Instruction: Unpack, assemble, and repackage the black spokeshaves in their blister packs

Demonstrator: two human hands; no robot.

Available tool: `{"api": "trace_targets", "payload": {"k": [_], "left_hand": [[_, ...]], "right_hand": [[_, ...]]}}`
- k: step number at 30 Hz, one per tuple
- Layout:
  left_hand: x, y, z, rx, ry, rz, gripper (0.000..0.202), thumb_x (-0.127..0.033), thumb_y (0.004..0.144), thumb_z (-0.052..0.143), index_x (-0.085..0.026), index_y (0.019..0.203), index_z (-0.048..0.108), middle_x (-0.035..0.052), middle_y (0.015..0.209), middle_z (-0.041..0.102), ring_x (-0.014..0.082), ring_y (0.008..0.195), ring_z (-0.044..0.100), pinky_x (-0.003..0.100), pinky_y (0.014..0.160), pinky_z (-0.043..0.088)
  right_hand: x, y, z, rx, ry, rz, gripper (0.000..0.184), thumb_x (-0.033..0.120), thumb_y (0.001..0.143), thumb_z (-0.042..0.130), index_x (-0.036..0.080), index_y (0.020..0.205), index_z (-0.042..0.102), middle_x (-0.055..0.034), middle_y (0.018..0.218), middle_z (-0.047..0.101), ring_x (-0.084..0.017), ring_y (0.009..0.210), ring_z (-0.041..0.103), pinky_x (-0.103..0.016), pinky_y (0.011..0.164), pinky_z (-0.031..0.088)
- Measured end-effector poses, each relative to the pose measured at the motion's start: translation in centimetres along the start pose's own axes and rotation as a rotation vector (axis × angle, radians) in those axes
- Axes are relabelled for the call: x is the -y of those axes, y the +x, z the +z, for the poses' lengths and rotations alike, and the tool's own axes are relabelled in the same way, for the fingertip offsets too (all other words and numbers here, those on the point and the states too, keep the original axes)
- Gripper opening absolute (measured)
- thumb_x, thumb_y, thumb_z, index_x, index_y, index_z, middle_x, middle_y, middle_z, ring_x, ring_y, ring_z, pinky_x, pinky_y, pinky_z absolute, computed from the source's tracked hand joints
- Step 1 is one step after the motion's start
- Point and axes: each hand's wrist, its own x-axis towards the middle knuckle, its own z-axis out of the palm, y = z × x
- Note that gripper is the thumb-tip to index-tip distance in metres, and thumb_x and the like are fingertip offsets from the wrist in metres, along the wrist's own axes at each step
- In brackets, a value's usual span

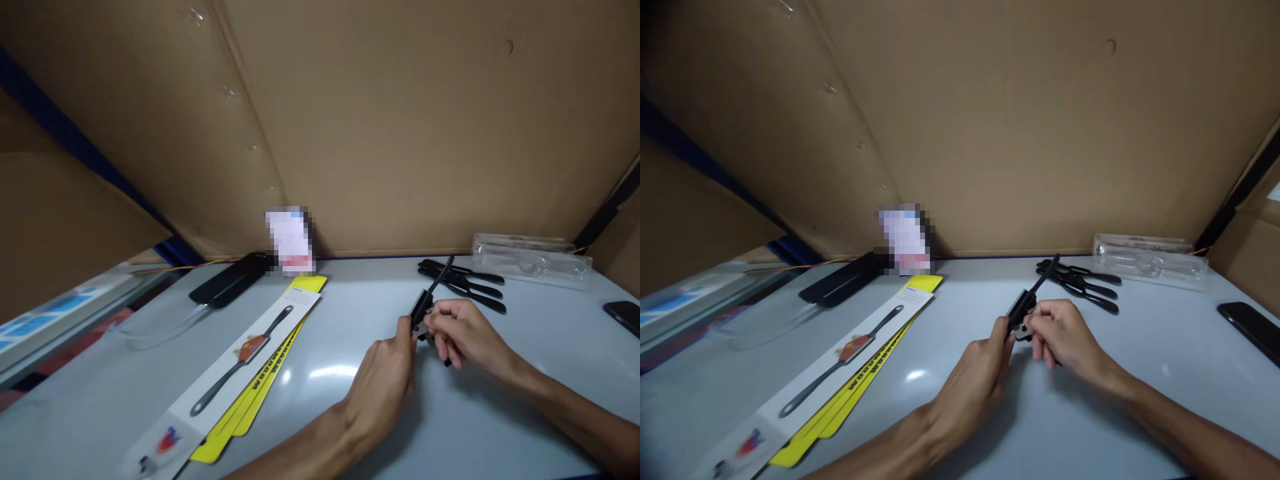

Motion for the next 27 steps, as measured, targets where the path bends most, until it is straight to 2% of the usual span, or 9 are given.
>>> {"api": "trace_targets", "payload": {"k": [5,8,10,13,16,19,22,24,27], "left_hand": [[-0.1,0.7,-0.7,-0.031,-0.157,-0.071,0.014,-0.029,0.097,0.034,-0.022,0.1,0.046,-0.004,0.062,0.046,0.0137,0.052,0.036,0.027,0.054,0.023],[0.0,1.3,-0.8,-0.055,-0.423,-0.11,0.023,-0.042,0.096,0.04,-0.021,0.089,0.049,-0.0043,0.064,0.044,0.0118,0.055,0.037,0.025,0.053,0.029],[0.3,1.5,-0.6,-0.012,-0.61,-0.188,0.03,-0.051,0.091,0.047,-0.021,0.086,0.048,-0.0082,0.059,0.037,0.0087,0.048,0.03,0.022,0.048,0.027],[0.5,1.6,-0.2,0.063,-0.776,-0.33,0.04,-0.061,0.082,0.055,-0.022,0.088,0.045,-0.0131,0.054,0.029,0.0051,0.039,0.018,0.02,0.039,0.021],[0.4,1.7,-0.3,0.104,-0.812,-0.406,0.046,-0.064,0.077,0.058,-0.023,0.092,0.044,-0.0144,0.051,0.031,0.0042,0.036,0.015,0.019,0.033,0.017],[0.2,1.8,-0.7,0.124,-0.82,-0.434,0.045,-0.062,0.076,0.059,-0.023,0.092,0.043,-0.0144,0.051,0.032,0.0038,0.035,0.014,0.018,0.031,0.014],[0.1,1.8,-0.9,0.141,-0.835,-0.449,0.041,-0.058,0.077,0.059,-0.024,0.091,0.042,-0.0143,0.052,0.032,0.0036,0.035,0.014,0.017,0.03,0.014],[0.3,1.8,-0.9,0.147,-0.845,-0.46,0.038,-0.056,0.079,0.058,-0.024,0.092,0.043,-0.0141,0.052,0.033,0.0036,0.034,0.013,0.017,0.029,0.014],[0.9,1.7,-0.6,0.142,-0.858,-0.467,0.036,-0.055,0.081,0.057,-0.024,0.092,0.044,-0.014,0.052,0.034,0.0033,0.033,0.011,0.017,0.028,0.012]], "right_hand": [[-0.4,0.0,-0.4,-0.177,-0.57,-0.347,0.026,0.029,0.092,0.048,0.021,0.068,0.051,0.0012,0.055,0.06,-0.013,0.047,0.052,-0.025,0.05,0.035],[-0.9,0.4,-1.0,-0.292,-0.8,-0.511,0.013,0.022,0.094,0.047,0.02,0.089,0.059,-0.0011,0.07,0.066,-0.015,0.06,0.057,-0.027,0.058,0.037],[-1.4,0.8,-1.3,-0.292,-0.871,-0.588,0.02,0.016,0.095,0.044,0.019,0.104,0.062,-0.0036,0.084,0.07,-0.016,0.071,0.062,-0.027,0.064,0.04],[-1.9,1.2,-1.8,-0.269,-0.921,-0.671,0.028,0.013,0.095,0.042,0.02,0.112,0.063,-0.005,0.095,0.07,-0.017,0.081,0.064,-0.027,0.069,0.041],[-2.0,1.2,-1.9,-0.346,-0.857,-0.647,0.021,0.015,0.094,0.044,0.018,0.102,0.063,-0.0034,0.086,0.069,-0.014,0.07,0.059,-0.026,0.064,0.04],[-2.0,1.0,-1.8,-0.308,-0.82,-0.653,0.018,0.014,0.09,0.046,0.017,0.09,0.064,-0.0024,0.08,0.066,-0.013,0.066,0.056,-0.025,0.061,0.039],[-2.1,0.9,-1.8,-0.261,-0.835,-0.663,0.033,0.013,0.089,0.043,0.017,0.113,0.065,-0.0038,0.088,0.069,-0.014,0.071,0.058,-0.026,0.067,0.042],[-2.2,1.0,-1.9,-0.293,-0.826,-0.659,0.045,0.013,0.09,0.041,0.018,0.132,0.057,-0.0047,0.095,0.07,-0.015,0.073,0.059,-0.027,0.069,0.043],[-2.2,1.1,-1.9,-0.306,-0.795,-0.671,0.035,0.012,0.089,0.041,0.017,0.112,0.066,-0.0045,0.09,0.069,-0.015,0.072,0.059,-0.028,0.067,0.043]]}}
